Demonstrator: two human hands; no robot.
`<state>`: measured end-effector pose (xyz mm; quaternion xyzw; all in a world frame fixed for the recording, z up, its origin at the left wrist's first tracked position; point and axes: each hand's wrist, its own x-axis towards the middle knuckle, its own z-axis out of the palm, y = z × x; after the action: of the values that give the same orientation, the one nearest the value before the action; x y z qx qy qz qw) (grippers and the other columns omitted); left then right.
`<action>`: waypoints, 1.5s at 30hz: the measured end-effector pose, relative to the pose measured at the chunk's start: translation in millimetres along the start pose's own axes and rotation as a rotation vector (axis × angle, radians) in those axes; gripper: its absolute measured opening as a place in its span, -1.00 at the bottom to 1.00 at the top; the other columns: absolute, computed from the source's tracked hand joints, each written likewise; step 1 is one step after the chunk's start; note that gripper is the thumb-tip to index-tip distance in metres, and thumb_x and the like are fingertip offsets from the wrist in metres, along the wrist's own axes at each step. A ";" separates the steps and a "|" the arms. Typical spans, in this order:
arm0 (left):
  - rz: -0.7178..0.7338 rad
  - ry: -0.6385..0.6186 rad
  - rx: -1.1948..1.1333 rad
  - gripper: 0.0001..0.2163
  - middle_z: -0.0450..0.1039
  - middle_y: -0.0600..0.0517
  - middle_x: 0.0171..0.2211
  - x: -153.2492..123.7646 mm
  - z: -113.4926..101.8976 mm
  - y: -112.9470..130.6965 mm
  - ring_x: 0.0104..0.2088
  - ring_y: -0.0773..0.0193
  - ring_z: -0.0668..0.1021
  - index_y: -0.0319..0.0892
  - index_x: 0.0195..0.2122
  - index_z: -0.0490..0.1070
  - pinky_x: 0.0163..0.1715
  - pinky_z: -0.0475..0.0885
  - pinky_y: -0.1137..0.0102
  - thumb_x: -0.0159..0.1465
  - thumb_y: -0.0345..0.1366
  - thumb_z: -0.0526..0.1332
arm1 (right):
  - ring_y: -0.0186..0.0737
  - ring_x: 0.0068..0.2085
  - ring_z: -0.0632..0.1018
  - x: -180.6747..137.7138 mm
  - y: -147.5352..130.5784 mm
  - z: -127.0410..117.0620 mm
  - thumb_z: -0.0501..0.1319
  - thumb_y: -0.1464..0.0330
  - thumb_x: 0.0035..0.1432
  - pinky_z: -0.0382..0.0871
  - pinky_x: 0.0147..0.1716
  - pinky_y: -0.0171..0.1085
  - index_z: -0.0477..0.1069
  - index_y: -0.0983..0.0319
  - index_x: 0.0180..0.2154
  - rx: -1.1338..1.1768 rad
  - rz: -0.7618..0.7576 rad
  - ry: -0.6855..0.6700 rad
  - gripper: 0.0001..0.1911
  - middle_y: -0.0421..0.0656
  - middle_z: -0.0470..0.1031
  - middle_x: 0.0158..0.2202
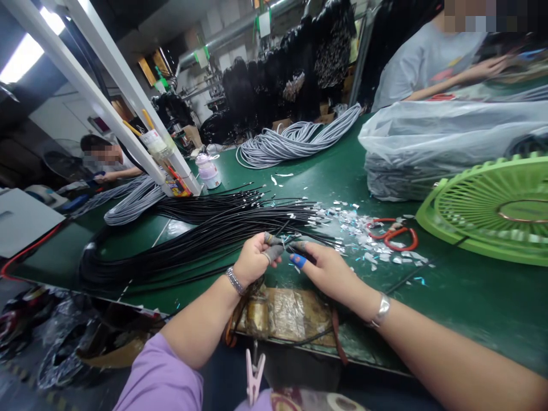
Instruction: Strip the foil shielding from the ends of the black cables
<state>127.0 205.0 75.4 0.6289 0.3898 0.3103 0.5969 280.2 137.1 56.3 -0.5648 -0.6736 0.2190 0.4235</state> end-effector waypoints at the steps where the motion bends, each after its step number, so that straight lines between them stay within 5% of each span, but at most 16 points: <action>1: -0.002 -0.004 -0.001 -0.63 0.35 0.15 -0.67 0.0 0.2 -0.2 -0.67 0.46 0.38 -0.21 -0.45 0.28 -0.65 0.27 0.54 -0.10 -0.10 0.38 | -0.16 -0.38 0.51 0.3 0.1 0.2 0.08 0.31 0.15 0.37 -0.36 -0.22 0.42 0.21 -0.38 0.010 0.010 0.004 -0.82 -0.13 0.54 -0.40; 45: 0.008 -0.049 0.019 -0.65 0.36 0.15 -0.66 -3.5 0.1 3.1 -0.67 0.47 0.39 -0.22 -0.45 0.31 -0.65 0.27 0.55 -0.09 -0.10 0.37 | -0.14 -0.37 0.53 1.6 -3.3 0.0 0.10 0.28 0.08 0.44 -0.36 -0.20 0.56 0.15 -0.35 0.178 0.032 -0.021 -0.74 -0.20 0.59 -0.42</action>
<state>125.6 202.0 78.8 0.6435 0.3756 0.2933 0.5990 278.3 137.8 59.4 -0.5332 -0.6466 0.2906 0.4617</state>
